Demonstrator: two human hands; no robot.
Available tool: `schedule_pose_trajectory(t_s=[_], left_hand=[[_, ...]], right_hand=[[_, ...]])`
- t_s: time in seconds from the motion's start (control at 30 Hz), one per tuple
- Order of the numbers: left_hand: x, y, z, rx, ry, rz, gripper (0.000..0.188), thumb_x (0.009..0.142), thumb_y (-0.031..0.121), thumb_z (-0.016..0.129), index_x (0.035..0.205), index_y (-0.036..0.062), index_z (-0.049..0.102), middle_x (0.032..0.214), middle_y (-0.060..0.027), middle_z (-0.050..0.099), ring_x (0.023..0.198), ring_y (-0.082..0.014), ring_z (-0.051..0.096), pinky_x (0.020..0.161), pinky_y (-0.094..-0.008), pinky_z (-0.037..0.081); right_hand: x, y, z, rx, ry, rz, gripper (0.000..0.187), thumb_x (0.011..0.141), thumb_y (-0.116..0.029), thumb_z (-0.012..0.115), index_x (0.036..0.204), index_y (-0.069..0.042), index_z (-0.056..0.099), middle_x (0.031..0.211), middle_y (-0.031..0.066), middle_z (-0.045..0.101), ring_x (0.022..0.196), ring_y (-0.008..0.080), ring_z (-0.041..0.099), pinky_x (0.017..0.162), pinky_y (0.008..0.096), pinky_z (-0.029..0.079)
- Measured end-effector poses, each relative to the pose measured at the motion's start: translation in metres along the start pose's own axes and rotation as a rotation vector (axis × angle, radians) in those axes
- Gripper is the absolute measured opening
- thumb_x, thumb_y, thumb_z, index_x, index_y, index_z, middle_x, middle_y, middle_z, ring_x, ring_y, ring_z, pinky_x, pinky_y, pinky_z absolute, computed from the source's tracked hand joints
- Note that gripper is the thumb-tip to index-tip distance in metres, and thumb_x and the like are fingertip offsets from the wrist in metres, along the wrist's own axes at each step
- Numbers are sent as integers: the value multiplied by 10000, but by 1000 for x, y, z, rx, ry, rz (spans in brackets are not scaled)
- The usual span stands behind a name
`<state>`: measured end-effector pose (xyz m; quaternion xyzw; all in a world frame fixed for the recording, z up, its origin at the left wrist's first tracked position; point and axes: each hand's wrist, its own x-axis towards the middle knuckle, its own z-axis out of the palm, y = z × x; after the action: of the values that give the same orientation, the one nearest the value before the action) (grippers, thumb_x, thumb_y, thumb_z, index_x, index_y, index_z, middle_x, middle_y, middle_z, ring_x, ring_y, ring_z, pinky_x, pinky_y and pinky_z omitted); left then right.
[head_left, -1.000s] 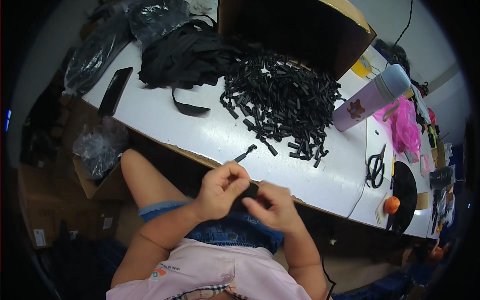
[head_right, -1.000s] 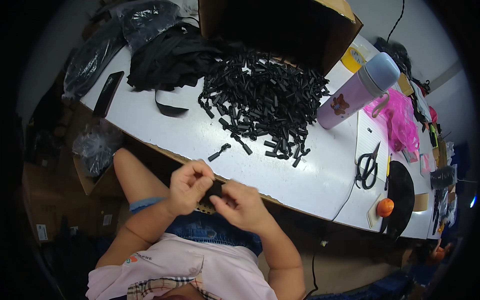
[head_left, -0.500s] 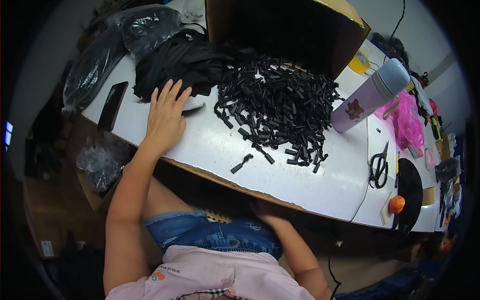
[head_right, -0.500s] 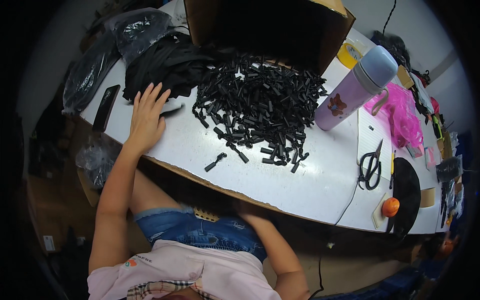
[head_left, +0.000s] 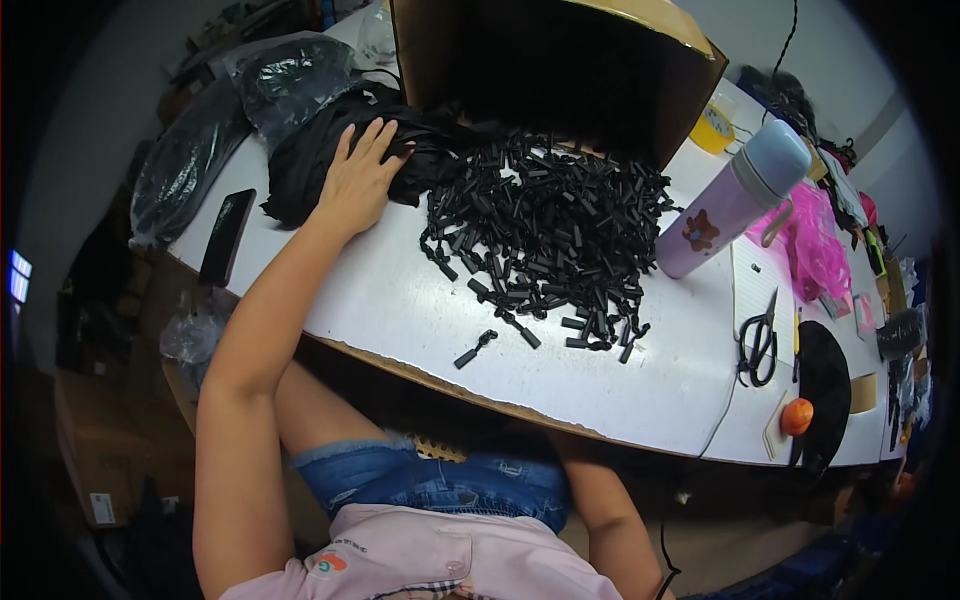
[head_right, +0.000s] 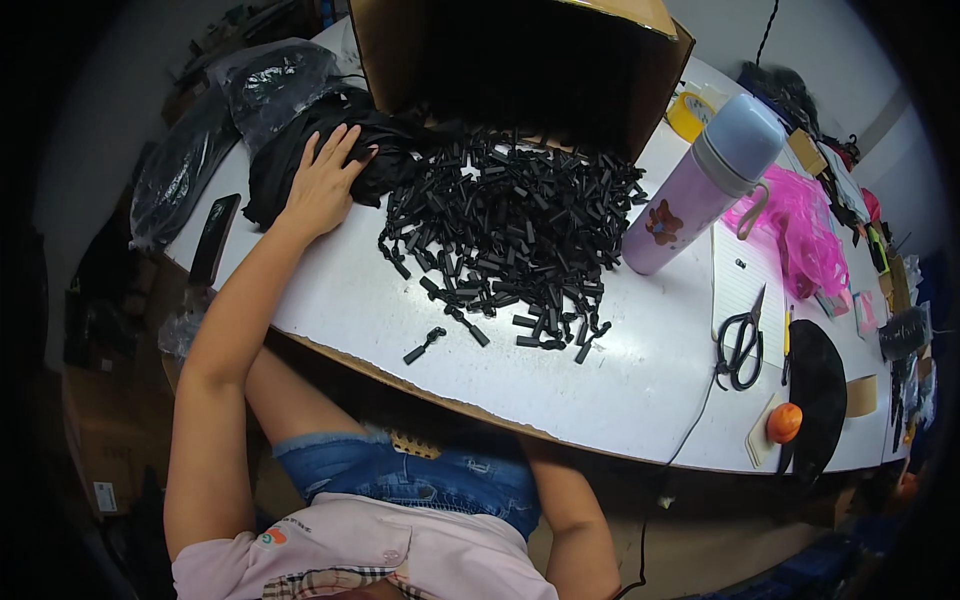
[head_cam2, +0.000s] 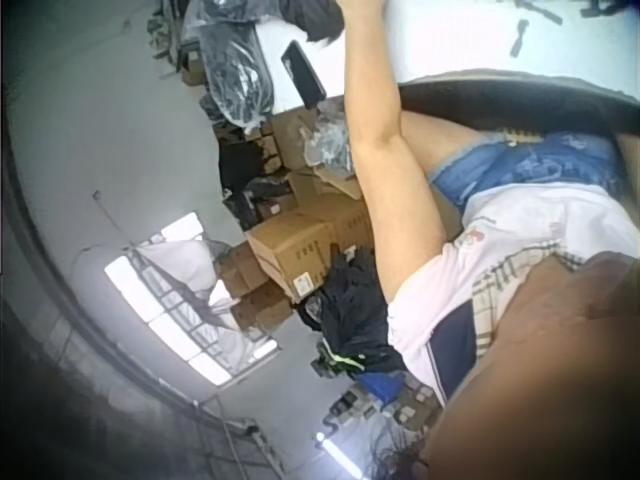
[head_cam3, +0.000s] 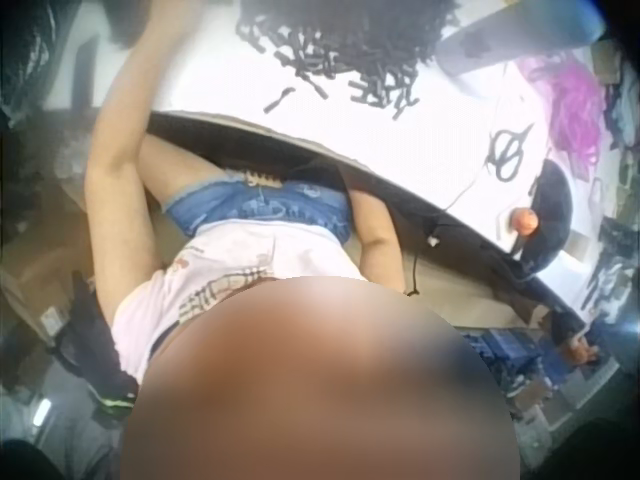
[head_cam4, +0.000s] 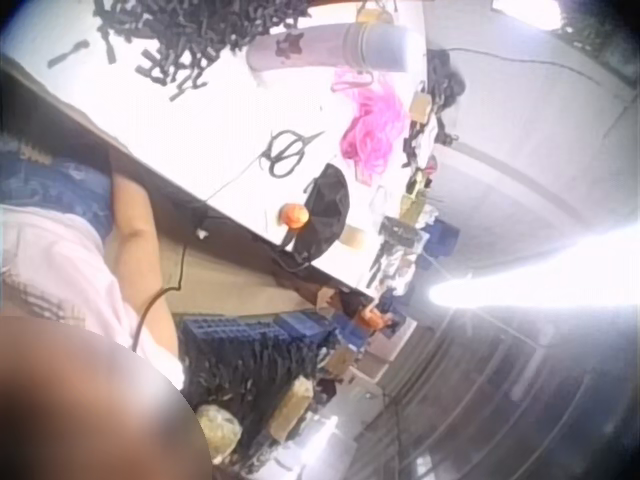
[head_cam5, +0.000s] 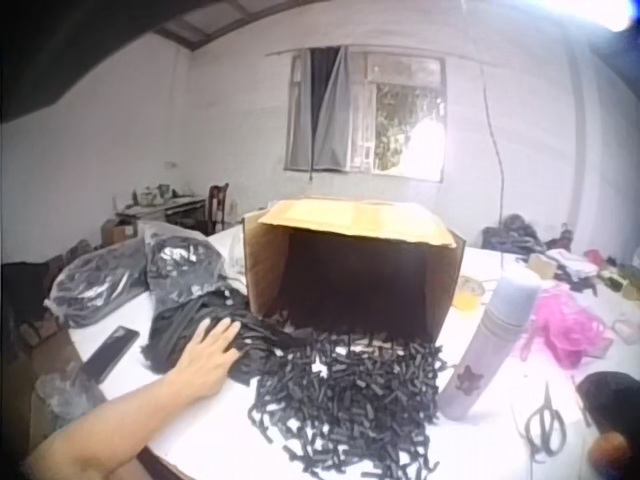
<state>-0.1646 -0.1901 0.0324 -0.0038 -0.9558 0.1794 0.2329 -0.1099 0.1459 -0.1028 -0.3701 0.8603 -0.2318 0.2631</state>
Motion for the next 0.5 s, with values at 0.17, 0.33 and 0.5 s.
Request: schedule_pose_trajectory(t_s=[0.17,0.33,0.5], left_hand=[[12,0,3,0,-57,-10,483,685,62,538,1155,164,491,1255,-105,365,1188,-222,306,1011,-384,155],[14,-4,20,-188,-27,-17,470,608,67,614,1068,151,567,1164,-70,460,1096,-213,393,986,-375,228],[13,-16,29,-338,85,-85,437,583,-14,557,992,134,595,1147,-45,486,1115,-214,391,993,-399,210]], right_hand=[[1,-10,1,44,-56,8,461,784,-341,523,1088,0,464,1021,241,502,977,375,476,865,389,368],[-9,-16,3,81,-113,17,455,785,-339,523,1082,1,467,1016,239,505,971,373,479,858,388,373],[-3,-20,2,136,-180,23,449,785,-336,523,1077,1,471,1011,238,507,965,372,483,852,387,378]])
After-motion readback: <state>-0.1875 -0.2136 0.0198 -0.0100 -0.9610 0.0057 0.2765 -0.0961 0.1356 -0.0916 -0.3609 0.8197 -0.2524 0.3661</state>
